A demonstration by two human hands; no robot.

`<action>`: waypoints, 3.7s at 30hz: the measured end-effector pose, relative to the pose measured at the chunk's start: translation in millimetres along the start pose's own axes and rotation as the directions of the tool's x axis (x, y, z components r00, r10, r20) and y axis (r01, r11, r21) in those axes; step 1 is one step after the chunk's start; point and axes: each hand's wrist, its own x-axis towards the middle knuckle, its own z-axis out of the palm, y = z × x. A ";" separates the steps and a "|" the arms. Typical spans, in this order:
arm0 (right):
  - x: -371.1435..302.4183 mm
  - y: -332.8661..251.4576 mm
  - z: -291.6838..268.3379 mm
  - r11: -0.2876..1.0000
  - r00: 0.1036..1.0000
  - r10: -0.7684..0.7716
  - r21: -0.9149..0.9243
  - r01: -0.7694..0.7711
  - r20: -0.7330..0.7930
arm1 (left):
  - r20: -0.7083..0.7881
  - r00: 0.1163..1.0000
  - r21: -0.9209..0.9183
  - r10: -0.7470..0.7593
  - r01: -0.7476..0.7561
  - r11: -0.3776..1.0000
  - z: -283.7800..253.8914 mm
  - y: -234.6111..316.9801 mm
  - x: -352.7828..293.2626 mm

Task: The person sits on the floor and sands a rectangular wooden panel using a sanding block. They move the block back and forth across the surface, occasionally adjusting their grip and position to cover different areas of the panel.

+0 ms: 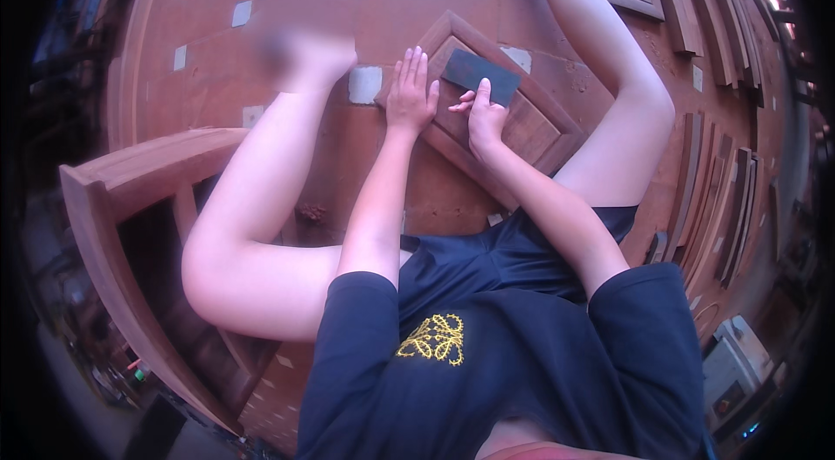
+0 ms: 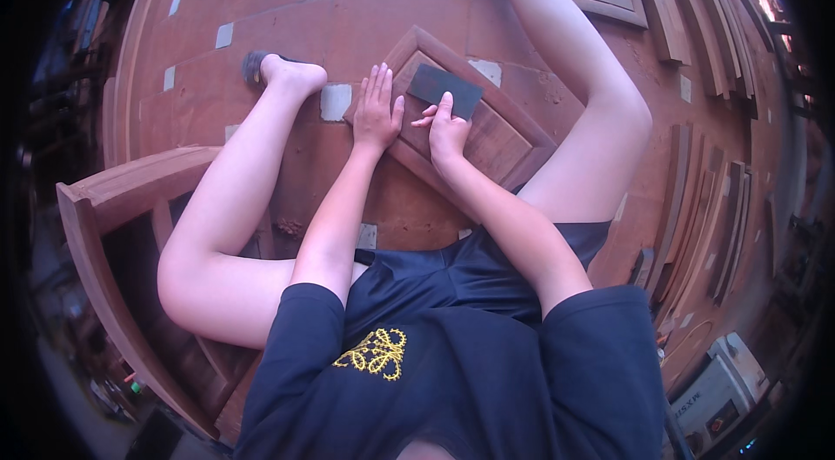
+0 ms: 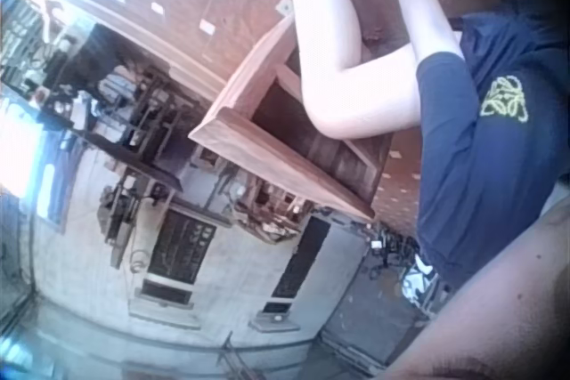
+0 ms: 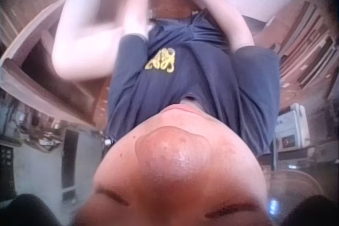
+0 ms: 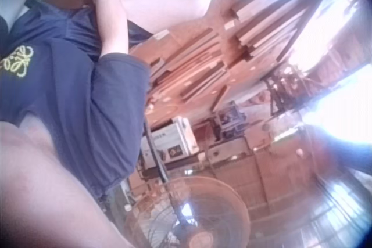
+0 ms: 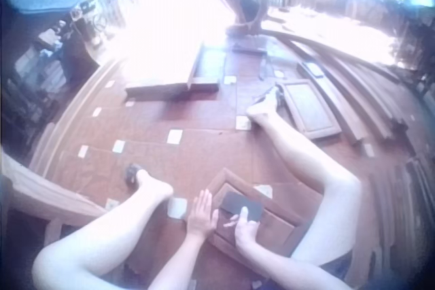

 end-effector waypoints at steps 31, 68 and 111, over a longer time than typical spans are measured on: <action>5.6 0.4 2.8 0.997 0.998 0.040 0.063 -0.042 0.039 | -0.014 0.998 -0.011 0.060 -0.061 0.998 -5.1 1.9 0.8; 22.6 -365.1 57.9 -0.084 0.602 0.194 -0.599 0.797 0.774 | 0.315 0.919 0.163 0.238 -0.300 0.940 -285.9 19.3 229.3; 104.0 -229.8 41.9 0.400 0.917 -0.142 -0.826 0.397 0.372 | 0.171 0.985 0.128 0.025 -0.047 0.991 -33.6 -61.2 50.6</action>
